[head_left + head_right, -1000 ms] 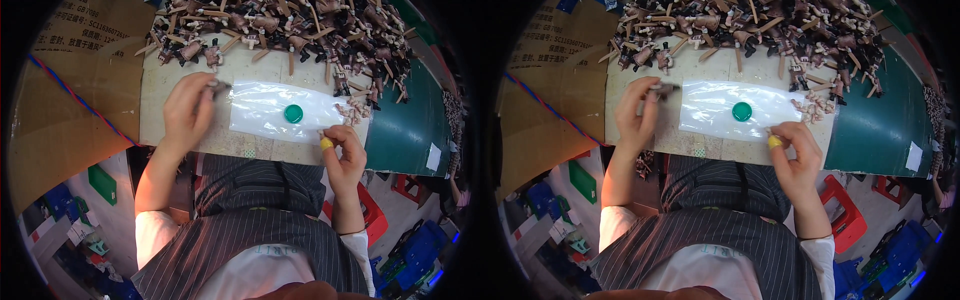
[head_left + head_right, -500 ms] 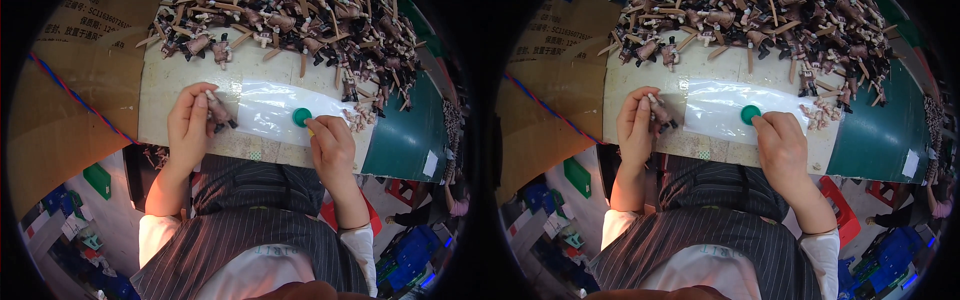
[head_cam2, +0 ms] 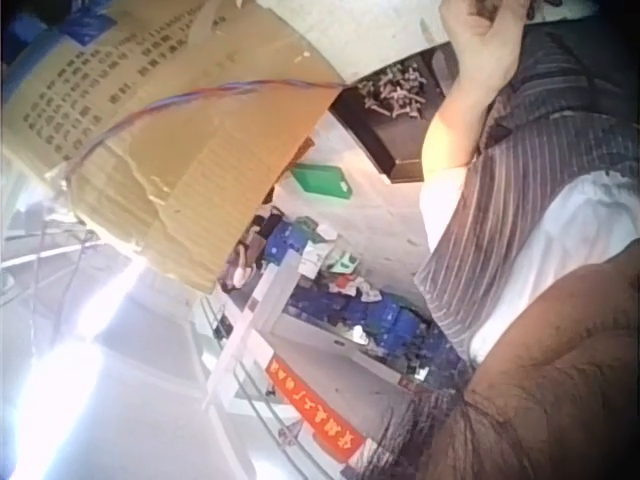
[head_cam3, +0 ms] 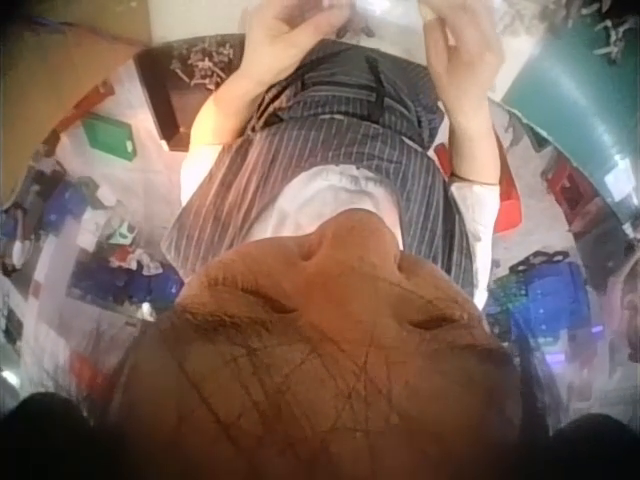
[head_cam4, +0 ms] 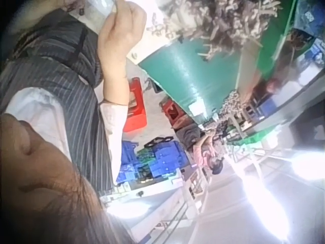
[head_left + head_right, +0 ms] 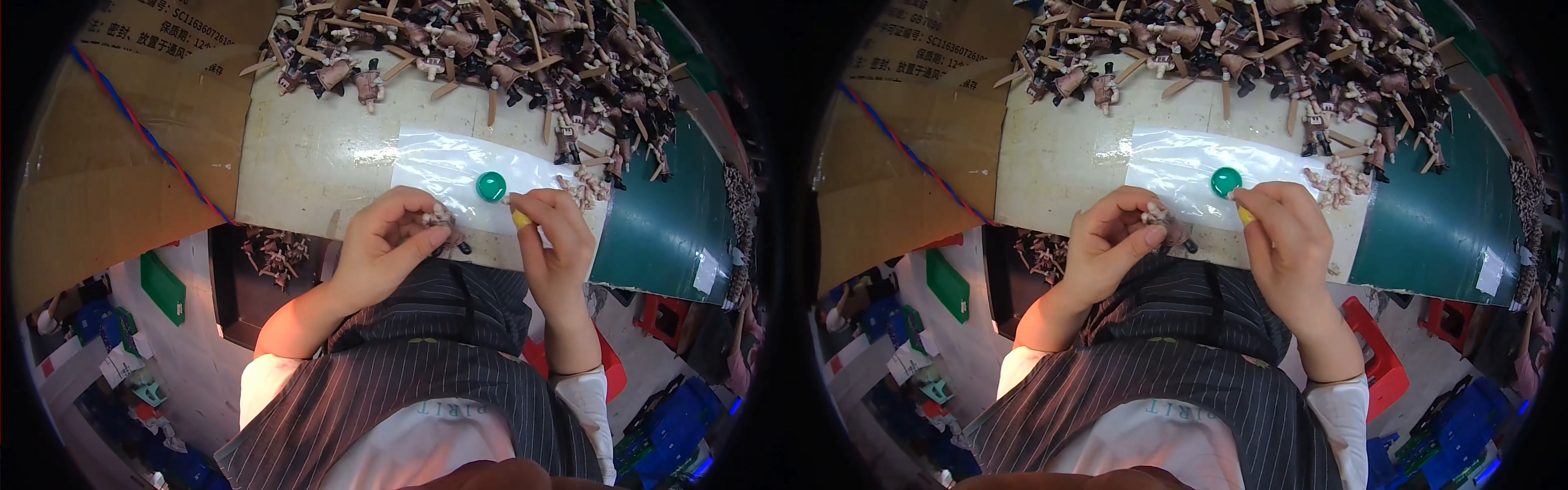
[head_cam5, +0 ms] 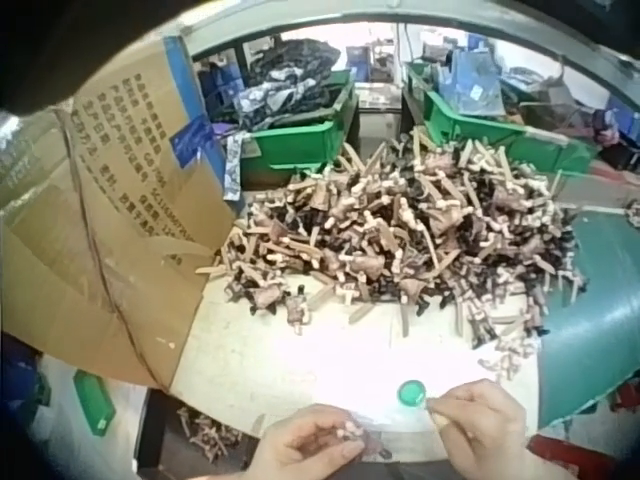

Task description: The person assembles small plastic action figures by applying glue from a bottle with an applicator to toy parts, then attaching the components together by hand to form finished figures.

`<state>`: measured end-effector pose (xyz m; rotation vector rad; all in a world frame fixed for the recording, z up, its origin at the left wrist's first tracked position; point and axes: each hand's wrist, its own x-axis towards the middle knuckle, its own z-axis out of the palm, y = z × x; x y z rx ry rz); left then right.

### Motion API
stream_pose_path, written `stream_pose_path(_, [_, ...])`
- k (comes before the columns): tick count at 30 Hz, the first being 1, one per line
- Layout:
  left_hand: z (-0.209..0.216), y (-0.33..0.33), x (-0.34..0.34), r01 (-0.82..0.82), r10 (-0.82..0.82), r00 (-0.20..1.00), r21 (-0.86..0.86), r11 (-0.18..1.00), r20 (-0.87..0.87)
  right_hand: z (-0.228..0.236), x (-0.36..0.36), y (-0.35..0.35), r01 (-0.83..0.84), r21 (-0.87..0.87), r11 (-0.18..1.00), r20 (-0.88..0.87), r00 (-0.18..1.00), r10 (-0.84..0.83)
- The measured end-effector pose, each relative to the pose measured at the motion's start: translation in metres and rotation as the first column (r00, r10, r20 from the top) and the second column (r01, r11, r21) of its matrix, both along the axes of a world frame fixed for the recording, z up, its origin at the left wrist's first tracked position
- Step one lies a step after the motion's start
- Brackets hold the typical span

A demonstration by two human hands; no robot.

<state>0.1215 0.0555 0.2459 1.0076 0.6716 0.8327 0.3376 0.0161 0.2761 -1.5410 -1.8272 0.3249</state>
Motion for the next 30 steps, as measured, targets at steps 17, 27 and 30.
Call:
stream_pose_path(17, [0.008,-0.014,0.025,0.08,-0.076,0.996,0.127,0.989,-0.041,0.001,-0.017,-0.035,-0.037,-0.021,0.999,-0.384,0.923,0.026])
stream_pose_path(27, [0.004,-0.007,0.023,0.117,-0.055,0.986,0.42,0.9,-0.158,-0.011,-0.005,-0.041,-0.167,-0.262,0.951,-0.729,0.679,-0.082])
stream_pose_path(30, [0.01,-0.004,0.024,0.143,-0.051,0.978,0.472,0.87,-0.204,0.003,-0.006,-0.035,-0.11,-0.112,0.988,-0.398,0.916,0.057])
